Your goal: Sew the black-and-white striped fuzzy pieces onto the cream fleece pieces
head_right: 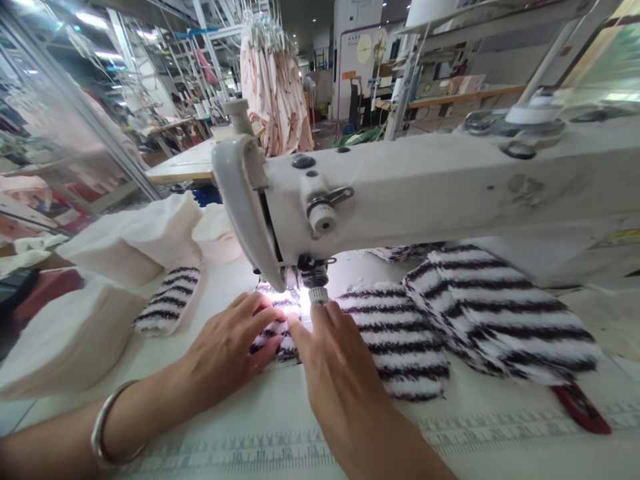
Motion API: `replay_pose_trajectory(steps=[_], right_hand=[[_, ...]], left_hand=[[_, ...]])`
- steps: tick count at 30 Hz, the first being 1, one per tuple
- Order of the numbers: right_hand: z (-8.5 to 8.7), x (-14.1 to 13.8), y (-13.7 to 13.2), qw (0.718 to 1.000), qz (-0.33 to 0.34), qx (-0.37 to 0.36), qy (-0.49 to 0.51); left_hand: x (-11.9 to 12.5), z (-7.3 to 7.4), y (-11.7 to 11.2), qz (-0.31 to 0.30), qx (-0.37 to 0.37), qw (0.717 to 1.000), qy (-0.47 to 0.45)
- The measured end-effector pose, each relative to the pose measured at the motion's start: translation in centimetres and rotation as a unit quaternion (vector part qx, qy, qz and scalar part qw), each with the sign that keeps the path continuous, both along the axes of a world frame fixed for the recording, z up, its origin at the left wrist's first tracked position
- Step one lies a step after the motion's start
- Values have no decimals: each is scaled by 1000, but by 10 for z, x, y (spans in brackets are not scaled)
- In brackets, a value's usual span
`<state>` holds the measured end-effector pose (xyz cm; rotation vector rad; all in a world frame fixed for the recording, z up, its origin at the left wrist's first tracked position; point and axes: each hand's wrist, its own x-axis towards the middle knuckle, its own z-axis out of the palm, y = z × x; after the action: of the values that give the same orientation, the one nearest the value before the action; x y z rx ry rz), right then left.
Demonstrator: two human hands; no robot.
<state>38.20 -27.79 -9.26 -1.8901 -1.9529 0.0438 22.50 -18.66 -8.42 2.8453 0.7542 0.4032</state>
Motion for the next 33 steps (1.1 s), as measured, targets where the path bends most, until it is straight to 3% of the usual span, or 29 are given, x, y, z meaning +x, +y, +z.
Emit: replay_pose_trajectory(steps=[7, 13, 17, 26, 33], right_hand=[[4, 6, 2, 1000, -16, 2, -9], [-11, 18, -29, 999, 19, 37, 26], [-17, 8, -41, 997, -22, 57, 43], [-22, -21, -36, 994, -70, 65, -49], [-15, -22, -20, 984, -73, 94, -129]], left_hand=[[9, -3, 0, 26, 40, 999, 8], [-1, 9, 5, -80, -1, 995, -53], [2, 4, 4, -102, 16, 993, -52], [-7, 0, 4, -139, 5, 989, -51], [-3, 3, 13, -145, -9, 988, -45]])
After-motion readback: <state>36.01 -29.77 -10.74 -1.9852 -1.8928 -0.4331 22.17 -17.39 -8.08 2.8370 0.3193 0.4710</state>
